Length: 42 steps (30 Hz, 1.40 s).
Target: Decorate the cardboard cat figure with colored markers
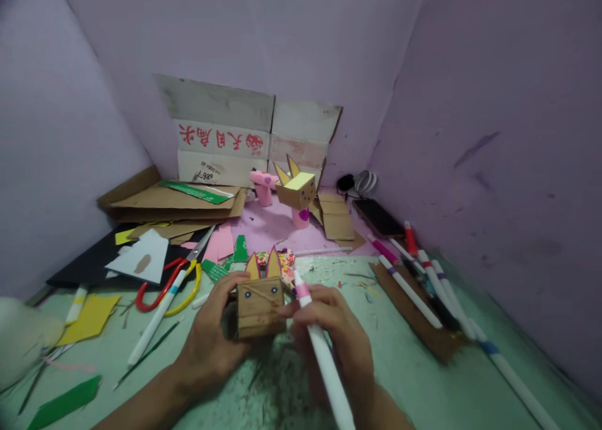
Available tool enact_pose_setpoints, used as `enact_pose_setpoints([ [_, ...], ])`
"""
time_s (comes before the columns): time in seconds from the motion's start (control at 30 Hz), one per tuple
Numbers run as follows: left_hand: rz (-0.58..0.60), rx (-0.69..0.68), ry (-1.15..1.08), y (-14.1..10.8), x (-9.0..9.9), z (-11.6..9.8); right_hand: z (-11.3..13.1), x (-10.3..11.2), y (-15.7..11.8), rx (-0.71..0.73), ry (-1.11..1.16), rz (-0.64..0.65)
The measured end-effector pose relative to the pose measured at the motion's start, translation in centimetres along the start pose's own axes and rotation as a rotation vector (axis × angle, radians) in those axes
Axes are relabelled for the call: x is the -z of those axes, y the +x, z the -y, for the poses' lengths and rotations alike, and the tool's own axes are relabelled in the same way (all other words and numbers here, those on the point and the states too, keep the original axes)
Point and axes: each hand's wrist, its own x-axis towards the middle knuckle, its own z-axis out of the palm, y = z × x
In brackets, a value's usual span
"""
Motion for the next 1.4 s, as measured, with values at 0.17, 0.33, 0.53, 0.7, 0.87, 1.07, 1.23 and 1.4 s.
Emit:
enact_pose_setpoints([
  [0.17, -0.01, -0.076, 0.064, -0.2, -0.1, 0.2, 0.2, 1.4, -0.5, -0.103, -0.063, 0.055],
  [0.33, -0.011, -0.101, 0.081, -0.4, -0.2, 0.3, 0.5, 0.9, -0.1, -0.048, -0.004, 0.038],
  [0.53, -0.015, -0.14, 0.11, -0.4, -0.2, 0.4, 1.1, 0.2, 0.5, -0.07, -0.074, 0.082],
  [0.7, -0.022, -0.151, 0.121, -0.4, -0.2, 0.3, 1.2, 0.4, 0.5, -0.04, -0.099, 0.119],
  [0.87, -0.018, -0.174, 0.102, -0.3, -0.1, 0.3, 1.1, 0.3, 0.5, -0.014, -0.111, 0.181],
  [1.07, -0.017, -0.175, 0.083, -0.2, -0.1, 0.0, 0.8, 0.3, 0.1, -0.024, -0.105, 0.175],
  [1.23, -0.019, -0.175, 0.058, -0.3, -0.1, 0.0, 0.9, 0.2, 0.3, -0.005, -0.096, 0.205],
  [1.4, -0.017, -0.173, 0.052, -0.2, -0.2, 0.0, 1.0, 0.2, 0.4, -0.005, -0.097, 0.215],
])
